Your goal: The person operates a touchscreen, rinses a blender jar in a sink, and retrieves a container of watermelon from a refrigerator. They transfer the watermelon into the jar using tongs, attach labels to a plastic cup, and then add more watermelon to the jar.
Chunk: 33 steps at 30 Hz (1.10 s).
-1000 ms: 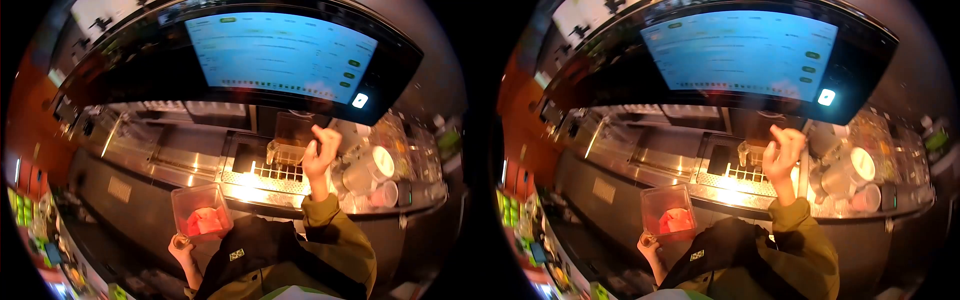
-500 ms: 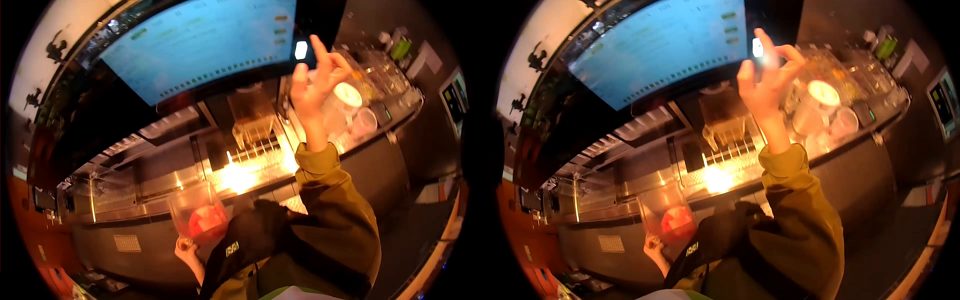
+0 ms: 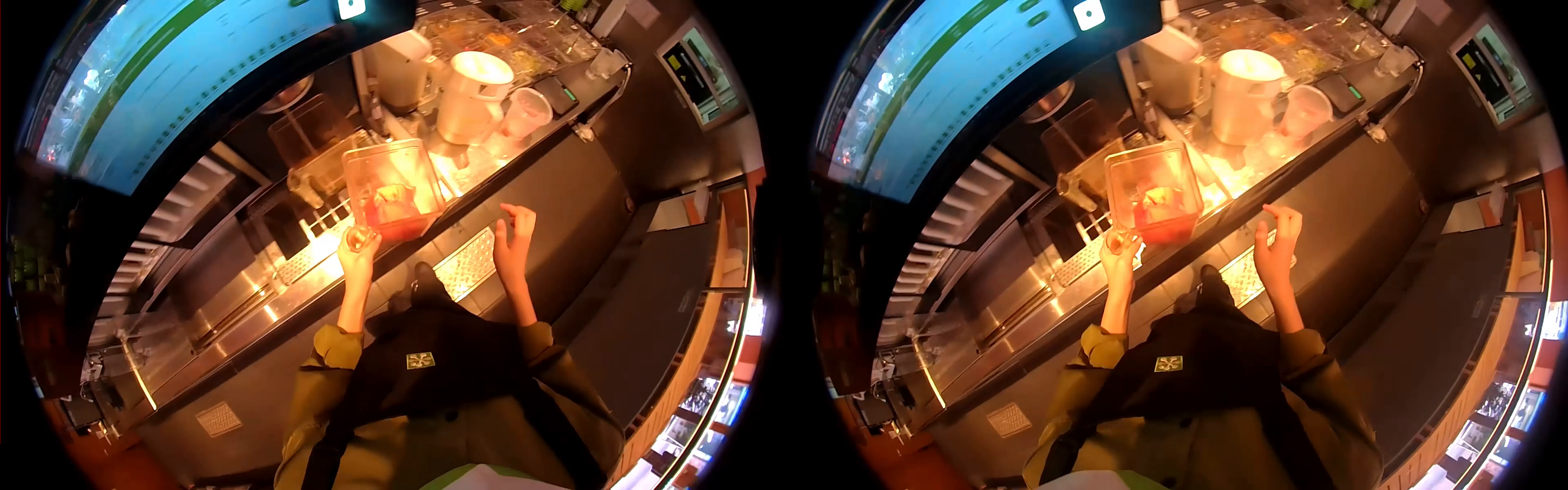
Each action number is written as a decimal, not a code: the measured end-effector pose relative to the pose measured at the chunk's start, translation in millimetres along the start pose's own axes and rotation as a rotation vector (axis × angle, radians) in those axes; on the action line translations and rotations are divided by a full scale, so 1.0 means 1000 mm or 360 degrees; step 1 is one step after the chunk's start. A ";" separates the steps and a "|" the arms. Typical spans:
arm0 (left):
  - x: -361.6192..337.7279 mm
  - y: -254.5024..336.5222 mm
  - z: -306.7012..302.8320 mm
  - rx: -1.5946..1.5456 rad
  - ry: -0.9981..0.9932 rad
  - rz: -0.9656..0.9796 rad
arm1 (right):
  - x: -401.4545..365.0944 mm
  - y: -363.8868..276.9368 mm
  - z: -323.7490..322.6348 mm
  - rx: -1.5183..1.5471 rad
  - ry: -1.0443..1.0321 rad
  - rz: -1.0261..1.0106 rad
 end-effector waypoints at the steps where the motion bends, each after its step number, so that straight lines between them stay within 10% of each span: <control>1: 0.010 -0.010 0.011 -0.0065 0.0016 0.0066 | 0.003 0.016 -0.008 0.0029 0.0001 0.0027; 10: 0.052 -0.060 0.057 -0.0280 0.0120 -0.0008 | 0.052 0.119 -0.040 0.0171 -0.0044 0.0240; 15: 0.057 -0.033 0.050 0.0969 -0.0172 0.0269 | 0.061 0.139 -0.015 0.0188 -0.0275 0.0233; 21: 0.073 0.038 -0.082 0.1402 0.1326 0.0586 | 0.044 0.155 0.008 0.0351 -0.0382 0.0362; 28: 0.131 -0.040 -0.153 0.0435 0.0779 -0.0189 | 0.035 0.146 0.032 0.0408 -0.0454 0.0266; 30: 0.128 -0.013 -0.121 0.0241 0.0830 0.0308 | 0.028 0.153 0.039 0.0394 -0.0458 0.0238; 33: 0.124 -0.014 -0.117 0.0193 0.0640 0.0060 | 0.020 0.148 0.038 0.0373 -0.0412 0.0237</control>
Point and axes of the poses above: each hand's wrist, its own x-axis towards the middle knuckle, its own z-axis out of the palm, y = z × x, the point moved 6 cm from there along x, towards the middle knuckle, and after that the axes turned 12 degrees about -y, right-handed, at the moved point
